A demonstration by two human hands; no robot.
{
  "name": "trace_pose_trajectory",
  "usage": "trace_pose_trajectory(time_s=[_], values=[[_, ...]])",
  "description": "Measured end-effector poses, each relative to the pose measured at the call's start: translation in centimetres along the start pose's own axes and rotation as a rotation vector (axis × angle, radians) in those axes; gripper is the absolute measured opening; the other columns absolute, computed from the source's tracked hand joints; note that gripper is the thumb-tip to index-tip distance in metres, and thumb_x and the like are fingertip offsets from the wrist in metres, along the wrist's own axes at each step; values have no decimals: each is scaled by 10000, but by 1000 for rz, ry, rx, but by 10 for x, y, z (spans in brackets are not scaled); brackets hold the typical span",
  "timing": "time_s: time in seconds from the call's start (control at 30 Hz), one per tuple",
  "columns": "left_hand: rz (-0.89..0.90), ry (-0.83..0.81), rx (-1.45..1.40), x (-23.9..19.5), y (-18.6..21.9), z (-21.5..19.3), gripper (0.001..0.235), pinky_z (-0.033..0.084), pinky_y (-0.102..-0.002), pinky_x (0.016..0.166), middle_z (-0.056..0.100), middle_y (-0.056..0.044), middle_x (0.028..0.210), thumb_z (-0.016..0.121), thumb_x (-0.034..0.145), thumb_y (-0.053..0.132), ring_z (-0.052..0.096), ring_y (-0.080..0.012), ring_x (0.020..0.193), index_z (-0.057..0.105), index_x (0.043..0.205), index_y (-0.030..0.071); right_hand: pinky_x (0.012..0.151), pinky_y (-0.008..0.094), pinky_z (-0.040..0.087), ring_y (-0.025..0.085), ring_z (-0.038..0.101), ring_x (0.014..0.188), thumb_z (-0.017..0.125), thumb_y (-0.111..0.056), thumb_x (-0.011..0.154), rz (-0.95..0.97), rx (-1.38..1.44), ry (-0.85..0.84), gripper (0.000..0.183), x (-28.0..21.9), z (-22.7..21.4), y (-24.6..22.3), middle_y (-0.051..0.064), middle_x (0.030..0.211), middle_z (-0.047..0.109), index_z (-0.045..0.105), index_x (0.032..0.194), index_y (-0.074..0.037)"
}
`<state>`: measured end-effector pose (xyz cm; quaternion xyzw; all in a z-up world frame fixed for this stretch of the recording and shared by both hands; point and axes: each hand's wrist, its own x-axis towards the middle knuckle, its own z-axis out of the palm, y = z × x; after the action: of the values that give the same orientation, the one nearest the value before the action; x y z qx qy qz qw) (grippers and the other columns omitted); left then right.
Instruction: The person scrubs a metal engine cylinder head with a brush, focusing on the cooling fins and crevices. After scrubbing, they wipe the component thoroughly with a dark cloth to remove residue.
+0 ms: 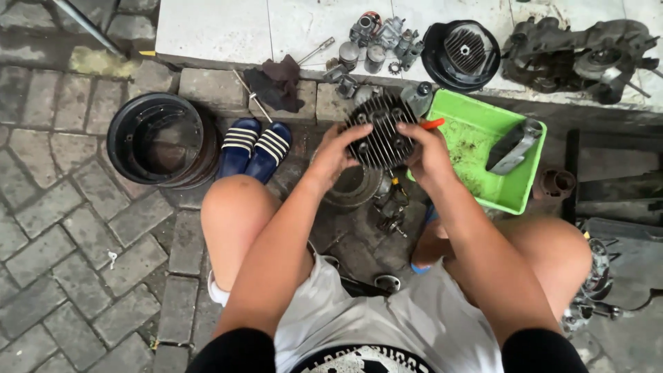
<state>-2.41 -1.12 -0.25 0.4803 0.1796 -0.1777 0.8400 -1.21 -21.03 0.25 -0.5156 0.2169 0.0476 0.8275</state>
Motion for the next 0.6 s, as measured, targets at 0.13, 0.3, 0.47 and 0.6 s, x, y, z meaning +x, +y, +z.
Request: trace_pose_trajectory(time_s=[0.13,0.3,0.47,0.6], values=[[26,71,-74,-38,24,12,695,651,-470,707,689,-194,1019,990,652,336,739,-329,909,614,1144,20,728,565,639,349,745,913,892,-199,793,65,-53,-30,540,-5,-6,14,169,1039,666,573,1191,-22],[193,272,-41,-40,37,20,715,635,-383,630,701,-135,831,1048,467,190,717,-236,758,661,1042,17,685,434,635,331,722,1004,769,-561,871,146,-367,-51,818,-58,60,-21,182,1210,645,491,1394,4],[53,556,275,-22,30,5,886,596,-434,895,721,-159,1036,1027,437,328,725,-285,1029,644,1191,63,586,391,646,241,707,661,684,-593,962,159,-448,57,605,40,-18,115,101,816,615,624,1122,-13],[-49,658,385,-18,32,-7,818,574,-449,952,712,-106,1085,1014,510,346,706,-277,1104,625,1192,117,732,601,502,488,677,911,647,-270,1013,-113,-929,75,348,78,-112,264,354,850,657,728,1003,69]])
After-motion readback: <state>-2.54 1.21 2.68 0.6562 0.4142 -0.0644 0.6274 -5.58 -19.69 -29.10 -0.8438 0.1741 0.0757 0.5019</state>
